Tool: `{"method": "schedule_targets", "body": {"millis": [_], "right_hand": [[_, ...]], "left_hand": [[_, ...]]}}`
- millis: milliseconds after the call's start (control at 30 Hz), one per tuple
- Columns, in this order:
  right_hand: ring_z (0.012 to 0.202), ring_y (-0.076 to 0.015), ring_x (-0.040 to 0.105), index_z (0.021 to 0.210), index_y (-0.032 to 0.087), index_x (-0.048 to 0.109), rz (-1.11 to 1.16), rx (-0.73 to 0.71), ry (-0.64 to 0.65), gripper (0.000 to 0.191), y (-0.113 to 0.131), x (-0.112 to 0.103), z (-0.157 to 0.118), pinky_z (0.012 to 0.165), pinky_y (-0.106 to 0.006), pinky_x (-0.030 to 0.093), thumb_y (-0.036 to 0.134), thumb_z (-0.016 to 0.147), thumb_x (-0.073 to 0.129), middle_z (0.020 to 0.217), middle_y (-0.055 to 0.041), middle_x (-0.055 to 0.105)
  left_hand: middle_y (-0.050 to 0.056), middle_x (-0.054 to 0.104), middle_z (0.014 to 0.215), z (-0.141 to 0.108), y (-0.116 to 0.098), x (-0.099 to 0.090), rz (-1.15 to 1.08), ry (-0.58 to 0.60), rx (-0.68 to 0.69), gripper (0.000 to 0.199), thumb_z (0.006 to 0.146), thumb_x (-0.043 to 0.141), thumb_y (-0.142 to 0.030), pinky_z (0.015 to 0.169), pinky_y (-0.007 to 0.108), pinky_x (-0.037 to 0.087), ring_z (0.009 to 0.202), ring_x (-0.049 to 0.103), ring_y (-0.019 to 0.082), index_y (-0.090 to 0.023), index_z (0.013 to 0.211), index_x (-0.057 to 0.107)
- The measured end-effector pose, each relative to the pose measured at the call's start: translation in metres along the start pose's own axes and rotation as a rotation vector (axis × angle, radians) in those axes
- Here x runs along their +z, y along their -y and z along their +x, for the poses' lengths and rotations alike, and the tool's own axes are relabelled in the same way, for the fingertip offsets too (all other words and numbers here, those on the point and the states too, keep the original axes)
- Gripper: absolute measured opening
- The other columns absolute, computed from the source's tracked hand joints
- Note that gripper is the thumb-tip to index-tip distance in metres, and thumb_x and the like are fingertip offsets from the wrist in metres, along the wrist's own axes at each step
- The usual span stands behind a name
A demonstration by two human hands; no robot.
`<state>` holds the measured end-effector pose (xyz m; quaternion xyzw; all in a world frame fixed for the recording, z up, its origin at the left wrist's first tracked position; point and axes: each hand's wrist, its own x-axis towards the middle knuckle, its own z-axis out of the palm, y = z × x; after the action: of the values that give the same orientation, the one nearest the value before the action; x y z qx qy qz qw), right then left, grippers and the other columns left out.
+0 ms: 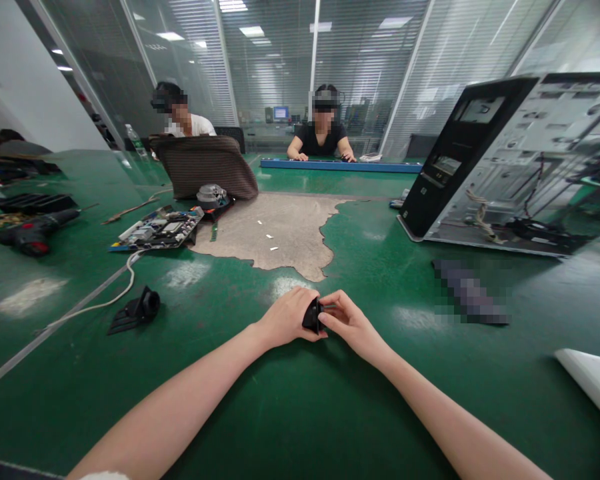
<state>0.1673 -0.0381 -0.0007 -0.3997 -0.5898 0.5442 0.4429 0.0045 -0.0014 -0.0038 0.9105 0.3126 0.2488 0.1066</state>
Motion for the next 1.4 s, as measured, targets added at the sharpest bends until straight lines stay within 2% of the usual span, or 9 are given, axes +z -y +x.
{"method": "schedule_targets", "body": {"millis": [100,267,467,600,700,900,1033,1200,1400], "right_hand": [[0.086,-0.0147,0.055,0.093,0.021,0.048,-0.040,0.013,0.011,0.024,-0.0008,-0.0020,0.0013,0.078,-0.032,0.046,0.032,0.074,0.057,0.091,-0.0022,0.054],[0.086,-0.0140,0.057,0.092,0.022,0.045,0.037,0.024,0.123,0.027,-0.0006,-0.0059,-0.0022,0.082,-0.033,0.044,0.025,0.071,0.062,0.089,-0.0002,0.056],[0.082,-0.0134,0.058,0.086,0.022,0.047,0.042,0.009,0.058,0.019,-0.0019,-0.0042,-0.0027,0.076,-0.030,0.046,0.028,0.073,0.059,0.084,0.0012,0.055],[0.087,-0.0143,0.057,0.092,0.022,0.046,0.005,-0.003,0.036,0.022,-0.0046,-0.0036,0.0002,0.080,-0.031,0.046,0.028,0.074,0.058,0.089,-0.0007,0.055],[0.088,-0.0152,0.056,0.096,0.021,0.046,-0.025,0.021,0.059,0.025,-0.0049,-0.0051,0.0007,0.080,-0.033,0.047,0.028,0.075,0.057,0.091,-0.0027,0.056],[0.089,-0.0137,0.057,0.091,0.023,0.044,0.048,0.007,0.122,0.029,-0.0010,-0.0055,-0.0037,0.085,-0.033,0.045,0.023,0.069,0.064,0.092,0.0000,0.054],[0.083,-0.0126,0.057,0.084,0.022,0.046,0.034,-0.012,0.041,0.020,-0.0025,-0.0021,-0.0033,0.074,-0.029,0.049,0.029,0.072,0.060,0.087,0.0005,0.053],[0.088,-0.0141,0.056,0.093,0.022,0.046,-0.014,-0.003,0.012,0.023,-0.0040,-0.0001,-0.0007,0.079,-0.030,0.047,0.028,0.074,0.057,0.091,-0.0015,0.054],[0.086,-0.0154,0.057,0.097,0.021,0.046,-0.060,0.019,0.074,0.022,0.0010,-0.0013,-0.0026,0.078,-0.032,0.047,0.029,0.077,0.053,0.090,-0.0020,0.057]], "left_hand": [[0.006,0.054,0.090,-0.0003,-0.0002,-0.0001,-0.004,0.002,0.000,0.048,0.061,0.063,-0.043,0.073,0.035,0.042,0.083,0.050,0.022,-0.017,0.096,0.042],[0.006,0.053,0.089,-0.0007,-0.0011,-0.0004,0.014,0.005,-0.010,0.047,0.061,0.064,-0.040,0.072,0.034,0.043,0.083,0.050,0.022,-0.017,0.096,0.042],[0.005,0.053,0.089,-0.0006,-0.0012,-0.0015,0.005,0.008,-0.010,0.049,0.060,0.065,-0.043,0.072,0.033,0.043,0.082,0.050,0.022,-0.017,0.095,0.043],[0.005,0.053,0.089,-0.0005,-0.0004,-0.0011,-0.006,0.009,-0.012,0.048,0.061,0.064,-0.043,0.072,0.033,0.042,0.082,0.050,0.022,-0.017,0.095,0.043],[0.005,0.053,0.090,-0.0004,-0.0002,-0.0008,-0.012,0.008,-0.006,0.048,0.061,0.064,-0.042,0.073,0.034,0.042,0.083,0.049,0.022,-0.017,0.096,0.042],[0.005,0.053,0.090,-0.0007,-0.0012,-0.0008,-0.003,0.002,-0.009,0.045,0.062,0.063,-0.036,0.073,0.034,0.042,0.083,0.050,0.022,-0.018,0.096,0.041],[0.005,0.053,0.090,-0.0007,-0.0014,-0.0008,-0.012,-0.007,-0.004,0.047,0.061,0.063,-0.041,0.073,0.034,0.042,0.083,0.050,0.022,-0.018,0.096,0.041],[0.005,0.053,0.089,-0.0007,-0.0009,-0.0005,-0.012,-0.001,-0.015,0.047,0.061,0.064,-0.041,0.072,0.033,0.042,0.083,0.050,0.021,-0.018,0.095,0.042],[0.006,0.053,0.090,-0.0007,-0.0005,0.0011,-0.011,-0.010,-0.019,0.049,0.060,0.064,-0.040,0.074,0.034,0.042,0.084,0.050,0.022,-0.018,0.097,0.041]]}}
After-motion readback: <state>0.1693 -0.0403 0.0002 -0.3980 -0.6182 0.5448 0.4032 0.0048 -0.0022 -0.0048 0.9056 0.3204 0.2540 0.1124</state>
